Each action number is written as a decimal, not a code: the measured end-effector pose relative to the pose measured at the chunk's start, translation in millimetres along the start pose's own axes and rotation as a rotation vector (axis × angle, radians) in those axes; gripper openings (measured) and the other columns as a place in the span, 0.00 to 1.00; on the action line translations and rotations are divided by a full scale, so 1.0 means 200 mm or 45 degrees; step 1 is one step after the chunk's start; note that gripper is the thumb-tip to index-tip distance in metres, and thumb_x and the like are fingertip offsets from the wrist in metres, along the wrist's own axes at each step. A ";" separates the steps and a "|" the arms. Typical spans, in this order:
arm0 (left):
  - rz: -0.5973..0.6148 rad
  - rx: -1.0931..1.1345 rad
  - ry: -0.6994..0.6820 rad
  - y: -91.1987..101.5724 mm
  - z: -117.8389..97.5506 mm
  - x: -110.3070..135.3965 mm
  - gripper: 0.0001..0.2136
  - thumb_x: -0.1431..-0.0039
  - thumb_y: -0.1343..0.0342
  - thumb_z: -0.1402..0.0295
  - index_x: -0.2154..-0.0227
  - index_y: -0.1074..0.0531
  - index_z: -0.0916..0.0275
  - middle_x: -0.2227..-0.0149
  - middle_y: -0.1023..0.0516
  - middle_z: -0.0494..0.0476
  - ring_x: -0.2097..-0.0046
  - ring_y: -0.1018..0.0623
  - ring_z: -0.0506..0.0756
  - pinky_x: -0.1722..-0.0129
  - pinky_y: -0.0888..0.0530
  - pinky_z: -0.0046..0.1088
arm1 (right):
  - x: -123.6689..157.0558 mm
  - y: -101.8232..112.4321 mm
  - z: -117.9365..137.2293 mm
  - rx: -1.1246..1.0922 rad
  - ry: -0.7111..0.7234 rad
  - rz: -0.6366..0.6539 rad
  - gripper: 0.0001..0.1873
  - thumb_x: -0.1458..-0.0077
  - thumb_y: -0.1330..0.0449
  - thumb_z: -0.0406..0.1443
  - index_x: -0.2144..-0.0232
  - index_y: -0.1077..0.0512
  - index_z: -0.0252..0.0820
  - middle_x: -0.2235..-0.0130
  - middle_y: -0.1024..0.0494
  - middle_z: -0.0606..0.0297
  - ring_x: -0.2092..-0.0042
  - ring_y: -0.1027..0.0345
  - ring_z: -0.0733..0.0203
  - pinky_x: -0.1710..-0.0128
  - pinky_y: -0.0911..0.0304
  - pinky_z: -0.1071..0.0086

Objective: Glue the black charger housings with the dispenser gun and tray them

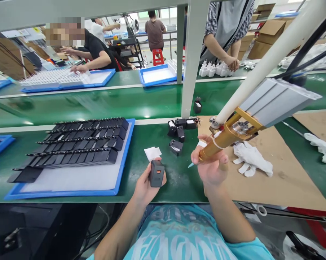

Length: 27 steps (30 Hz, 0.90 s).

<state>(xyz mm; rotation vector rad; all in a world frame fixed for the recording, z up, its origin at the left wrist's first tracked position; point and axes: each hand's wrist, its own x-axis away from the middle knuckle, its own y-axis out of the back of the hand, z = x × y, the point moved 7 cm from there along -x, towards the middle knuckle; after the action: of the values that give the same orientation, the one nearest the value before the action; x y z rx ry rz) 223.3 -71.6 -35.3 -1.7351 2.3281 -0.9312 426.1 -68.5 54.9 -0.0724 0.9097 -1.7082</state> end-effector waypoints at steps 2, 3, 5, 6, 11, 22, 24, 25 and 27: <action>0.068 0.157 -0.008 -0.01 -0.02 0.01 0.16 0.35 0.52 0.56 0.52 0.32 0.59 0.73 0.33 0.52 0.74 0.32 0.49 0.73 0.34 0.27 | 0.00 0.01 0.00 0.023 -0.006 -0.011 0.24 0.47 0.43 0.54 0.53 0.36 0.52 0.53 0.27 0.63 0.79 0.34 0.68 0.82 0.42 0.68; 0.093 0.207 -0.023 0.00 -0.03 0.01 0.15 0.35 0.50 0.57 0.52 0.31 0.59 0.73 0.32 0.52 0.73 0.32 0.49 0.72 0.34 0.27 | 0.00 0.01 0.00 0.037 -0.012 -0.019 0.24 0.48 0.43 0.55 0.53 0.36 0.52 0.54 0.27 0.63 0.79 0.34 0.68 0.82 0.42 0.68; 0.114 0.251 -0.072 0.03 -0.07 0.02 0.14 0.36 0.48 0.58 0.52 0.31 0.58 0.72 0.31 0.52 0.72 0.31 0.50 0.71 0.33 0.26 | 0.00 0.02 -0.01 0.051 -0.022 -0.026 0.24 0.48 0.43 0.55 0.53 0.35 0.53 0.54 0.27 0.64 0.79 0.34 0.68 0.82 0.42 0.67; 0.108 0.247 -0.105 0.05 -0.08 0.02 0.14 0.37 0.47 0.58 0.52 0.31 0.57 0.72 0.30 0.52 0.72 0.30 0.50 0.71 0.33 0.26 | 0.00 0.02 -0.01 0.051 -0.025 -0.024 0.24 0.48 0.43 0.55 0.53 0.35 0.53 0.54 0.28 0.64 0.79 0.34 0.68 0.82 0.42 0.67; -0.034 0.008 -0.257 0.18 -0.16 0.06 0.18 0.40 0.44 0.53 0.51 0.32 0.55 0.68 0.28 0.52 0.70 0.28 0.51 0.69 0.30 0.27 | 0.01 0.02 0.00 0.021 -0.012 -0.006 0.22 0.47 0.43 0.53 0.53 0.33 0.52 0.54 0.29 0.64 0.78 0.32 0.66 0.81 0.42 0.66; -1.049 -2.234 -0.753 0.79 -0.76 0.41 0.23 0.40 0.51 0.50 0.48 0.28 0.58 0.64 0.26 0.58 0.60 0.26 0.61 0.56 0.30 0.38 | 0.02 0.04 0.01 0.060 -0.019 -0.045 0.24 0.47 0.43 0.55 0.54 0.36 0.50 0.54 0.29 0.62 0.79 0.35 0.68 0.82 0.45 0.69; -1.068 -2.425 -0.605 0.89 -0.78 0.39 0.29 0.41 0.53 0.48 0.43 0.32 0.62 0.66 0.25 0.61 0.61 0.25 0.65 0.59 0.28 0.42 | 0.02 0.04 0.00 0.054 -0.014 -0.044 0.24 0.48 0.42 0.55 0.55 0.37 0.50 0.54 0.29 0.62 0.79 0.35 0.68 0.82 0.46 0.69; -1.089 -2.479 -0.566 0.91 -0.79 0.38 0.32 0.42 0.53 0.48 0.41 0.34 0.64 0.65 0.24 0.63 0.60 0.25 0.67 0.59 0.28 0.44 | 0.02 0.04 0.00 0.047 -0.013 -0.036 0.24 0.48 0.42 0.55 0.55 0.37 0.50 0.54 0.29 0.62 0.79 0.35 0.67 0.82 0.46 0.69; -1.212 -2.494 -0.648 0.88 -0.82 0.38 0.36 0.43 0.51 0.46 0.39 0.37 0.68 0.59 0.24 0.68 0.56 0.25 0.71 0.54 0.29 0.51 | 0.03 0.04 0.00 0.031 -0.010 -0.017 0.23 0.47 0.42 0.55 0.56 0.37 0.49 0.54 0.28 0.61 0.78 0.33 0.67 0.81 0.45 0.69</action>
<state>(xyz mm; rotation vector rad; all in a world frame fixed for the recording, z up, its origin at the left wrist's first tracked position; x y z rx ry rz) -19.8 -42.1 27.7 -2.7324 1.4813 2.4197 429.9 -74.2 48.0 -0.0686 0.8841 -1.7297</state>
